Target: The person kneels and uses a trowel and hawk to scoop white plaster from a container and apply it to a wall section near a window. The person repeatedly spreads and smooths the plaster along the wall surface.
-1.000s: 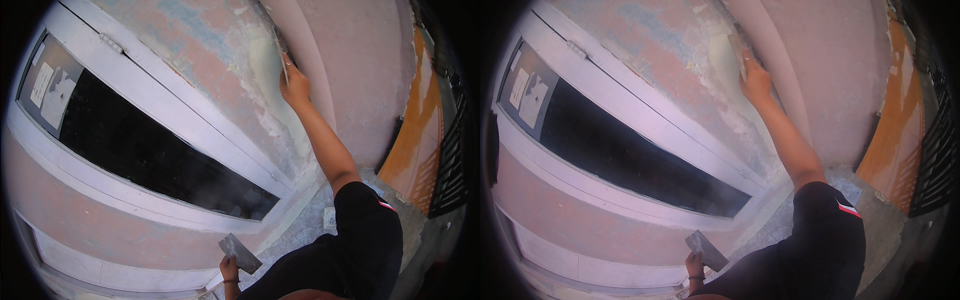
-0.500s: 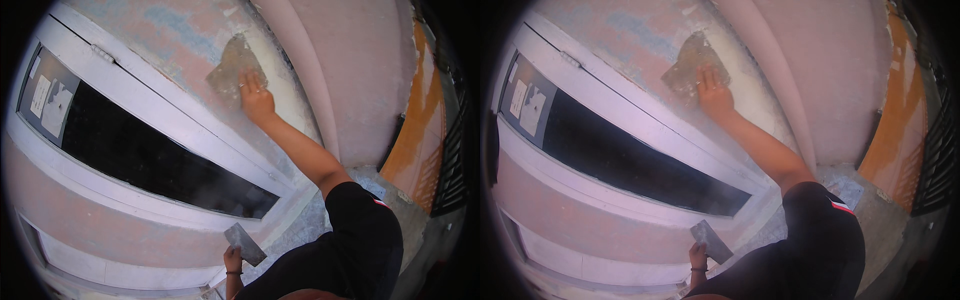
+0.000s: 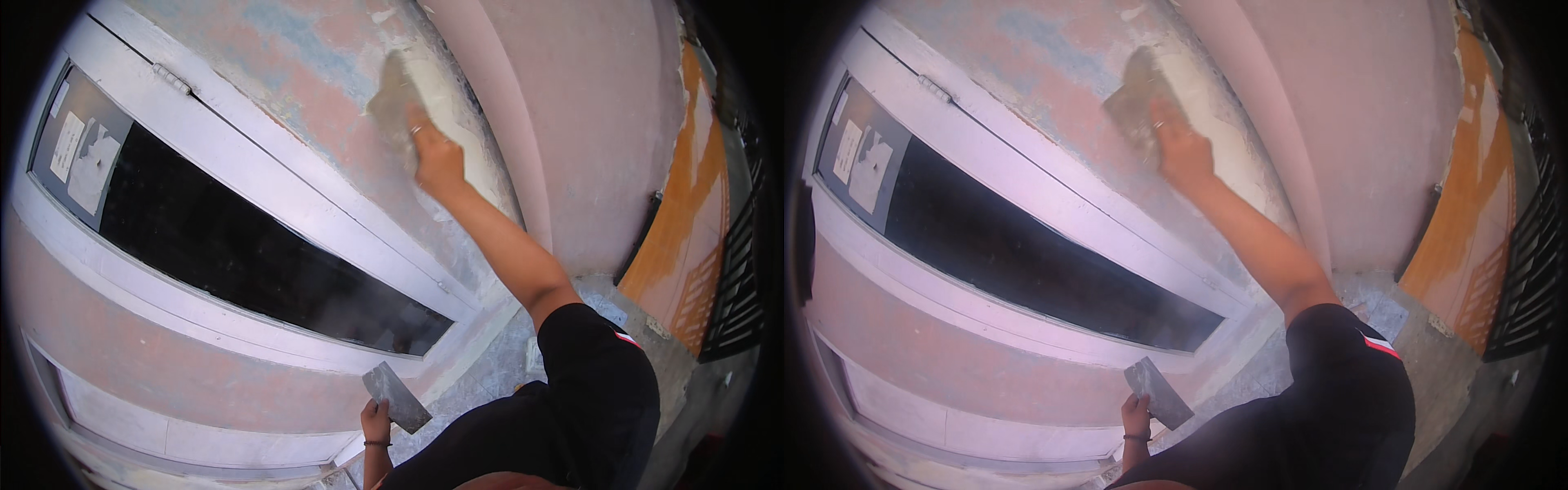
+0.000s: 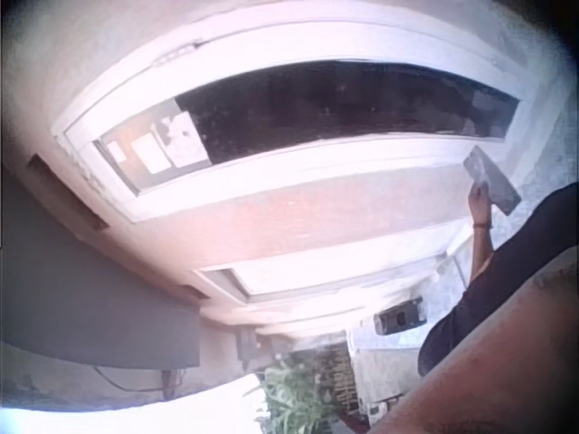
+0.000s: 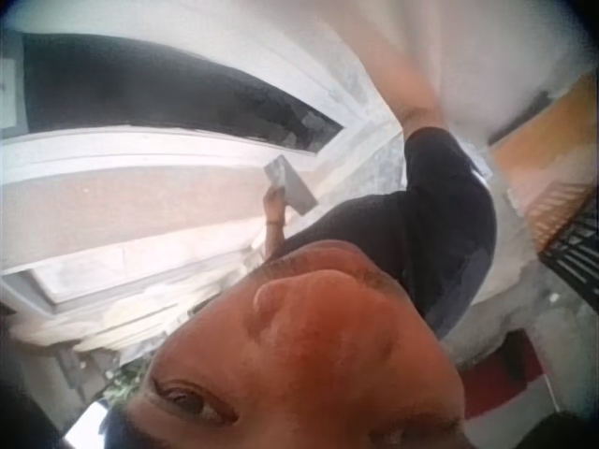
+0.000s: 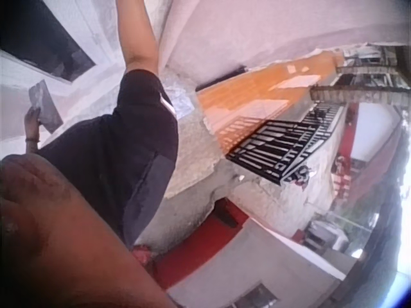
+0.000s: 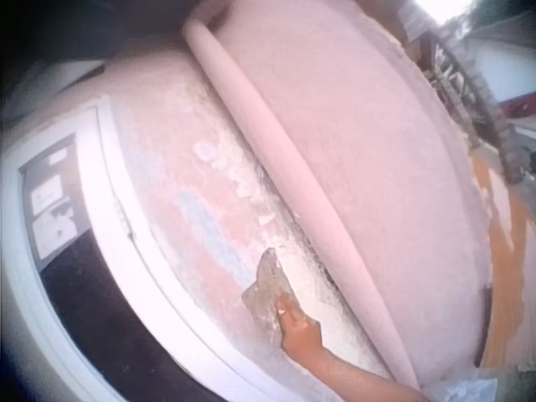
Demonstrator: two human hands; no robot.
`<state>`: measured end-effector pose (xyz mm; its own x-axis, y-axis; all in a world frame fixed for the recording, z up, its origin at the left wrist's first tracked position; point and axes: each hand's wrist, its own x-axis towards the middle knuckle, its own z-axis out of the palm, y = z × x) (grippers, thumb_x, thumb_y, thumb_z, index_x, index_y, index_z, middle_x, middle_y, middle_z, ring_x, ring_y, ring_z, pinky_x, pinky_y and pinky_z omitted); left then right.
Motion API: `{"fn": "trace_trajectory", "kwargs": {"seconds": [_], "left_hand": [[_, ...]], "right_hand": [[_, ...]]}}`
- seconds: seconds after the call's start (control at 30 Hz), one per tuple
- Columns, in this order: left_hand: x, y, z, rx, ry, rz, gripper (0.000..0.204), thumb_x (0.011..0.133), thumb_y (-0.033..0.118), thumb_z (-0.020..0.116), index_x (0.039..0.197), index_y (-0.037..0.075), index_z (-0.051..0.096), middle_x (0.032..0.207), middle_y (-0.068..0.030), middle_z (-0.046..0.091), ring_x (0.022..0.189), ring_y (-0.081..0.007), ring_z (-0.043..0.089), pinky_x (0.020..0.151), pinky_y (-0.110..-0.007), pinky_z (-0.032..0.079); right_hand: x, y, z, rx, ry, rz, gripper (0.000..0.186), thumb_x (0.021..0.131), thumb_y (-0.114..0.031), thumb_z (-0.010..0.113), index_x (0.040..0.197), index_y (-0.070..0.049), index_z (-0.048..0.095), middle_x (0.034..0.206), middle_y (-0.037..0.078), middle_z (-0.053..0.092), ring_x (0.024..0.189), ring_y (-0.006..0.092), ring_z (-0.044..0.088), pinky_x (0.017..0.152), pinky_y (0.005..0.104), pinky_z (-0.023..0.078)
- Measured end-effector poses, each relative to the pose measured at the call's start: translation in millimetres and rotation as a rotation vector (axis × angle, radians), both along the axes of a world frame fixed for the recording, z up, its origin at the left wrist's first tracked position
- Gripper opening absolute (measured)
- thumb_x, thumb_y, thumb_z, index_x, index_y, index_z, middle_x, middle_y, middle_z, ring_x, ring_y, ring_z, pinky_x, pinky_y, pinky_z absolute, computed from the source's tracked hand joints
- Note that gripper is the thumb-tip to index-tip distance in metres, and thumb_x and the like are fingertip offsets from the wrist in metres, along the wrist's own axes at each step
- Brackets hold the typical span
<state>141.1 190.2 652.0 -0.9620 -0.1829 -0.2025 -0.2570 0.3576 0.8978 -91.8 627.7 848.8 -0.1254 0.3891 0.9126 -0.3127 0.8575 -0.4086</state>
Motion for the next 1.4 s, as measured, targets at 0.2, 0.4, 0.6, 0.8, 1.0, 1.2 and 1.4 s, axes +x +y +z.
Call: {"fn": "trace_trajectory", "kwargs": {"seconds": [0.2, 0.4, 0.6, 0.8, 1.0, 1.2, 1.4], "left_hand": [[-11.1, -2.8, -0.3, 0.055, 0.103, -0.074, 0.020, 0.095, 0.014, 0.060, 0.104, -0.003, 0.067, 0.079, -0.0028, 0.064, 0.065, -0.0101, 0.058, 0.055, -0.027, 0.048], [-0.6, -13.7, -1.5, 0.006, -0.040, -0.007, 0.025, 0.096, 0.012, 0.056, 0.113, -0.004, 0.065, 0.094, -0.0087, 0.068, 0.078, -0.0166, 0.066, 0.065, -0.032, 0.058], [-14.9, -1.6, 4.9, 0.132, 0.101, -0.064, 0.019, 0.096, 0.013, 0.058, 0.103, -0.002, 0.067, 0.082, -0.0028, 0.065, 0.066, -0.0098, 0.058, 0.057, -0.027, 0.049], [7.5, -19.4, 3.2, 0.074, -0.045, 0.091, 0.023, 0.095, 0.011, 0.056, 0.111, -0.004, 0.064, 0.095, -0.0084, 0.067, 0.078, -0.0171, 0.065, 0.065, -0.033, 0.057], [-4.5, -21.2, -1.7, -0.090, -0.052, -0.025, 0.024, 0.095, 0.011, 0.056, 0.112, -0.003, 0.065, 0.095, -0.0073, 0.067, 0.079, -0.0163, 0.065, 0.064, -0.032, 0.056], [-13.7, -14.1, 14.4, 0.098, 0.066, -0.029, 0.025, 0.095, 0.011, 0.057, 0.114, -0.003, 0.064, 0.096, -0.0076, 0.067, 0.082, -0.0169, 0.066, 0.067, -0.032, 0.056], [4.0, -15.0, 10.8, 0.124, -0.050, 0.081, 0.026, 0.095, 0.013, 0.058, 0.115, -0.003, 0.063, 0.097, -0.0085, 0.066, 0.082, -0.0171, 0.065, 0.069, -0.032, 0.056]], "right_hand": [[22.2, 20.4, -0.4, -0.037, 0.118, 0.159, 0.065, 0.080, 0.001, 0.059, 0.143, -0.012, 0.051, 0.118, 0.021, 0.066, 0.087, 0.0368, 0.069, 0.075, 0.0403, 0.056], [0.5, 13.5, 29.8, -0.006, -0.172, -0.005, 0.064, 0.081, -0.004, 0.055, 0.144, -0.010, 0.047, 0.131, 0.016, 0.061, 0.092, 0.0318, 0.070, 0.069, 0.0396, 0.058], [32.2, -20.1, -38.2, 0.115, 0.129, 0.298, 0.064, 0.082, 0.000, 0.057, 0.144, -0.014, 0.049, 0.138, 0.014, 0.057, 0.103, 0.0309, 0.068, 0.076, 0.0364, 0.059], [-1.3, 38.6, -64.0, -0.138, -0.064, -0.120, 0.068, 0.080, 0.000, 0.059, 0.146, -0.007, 0.045, 0.137, 0.024, 0.055, 0.105, 0.0347, 0.068, 0.077, 0.0386, 0.059], [-8.3, -63.9, -50.9, 0.165, 0.003, -0.152, 0.063, 0.081, -0.003, 0.057, 0.143, -0.002, 0.047, 0.138, 0.027, 0.053, 0.110, 0.0362, 0.066, 0.071, 0.0371, 0.060], [25.2, 14.5, -60.4, -0.295, -0.220, 0.093, 0.065, 0.080, 0.005, 0.060, 0.143, -0.007, 0.049, 0.126, 0.021, 0.063, 0.094, 0.0339, 0.070, 0.079, 0.0369, 0.057], [-8.1, 3.7, -55.6, -0.086, -0.009, -0.029, 0.073, 0.078, -0.004, 0.061, 0.148, -0.011, 0.042, 0.133, 0.021, 0.058, 0.095, 0.0334, 0.068, 0.070, 0.0396, 0.057]]}}
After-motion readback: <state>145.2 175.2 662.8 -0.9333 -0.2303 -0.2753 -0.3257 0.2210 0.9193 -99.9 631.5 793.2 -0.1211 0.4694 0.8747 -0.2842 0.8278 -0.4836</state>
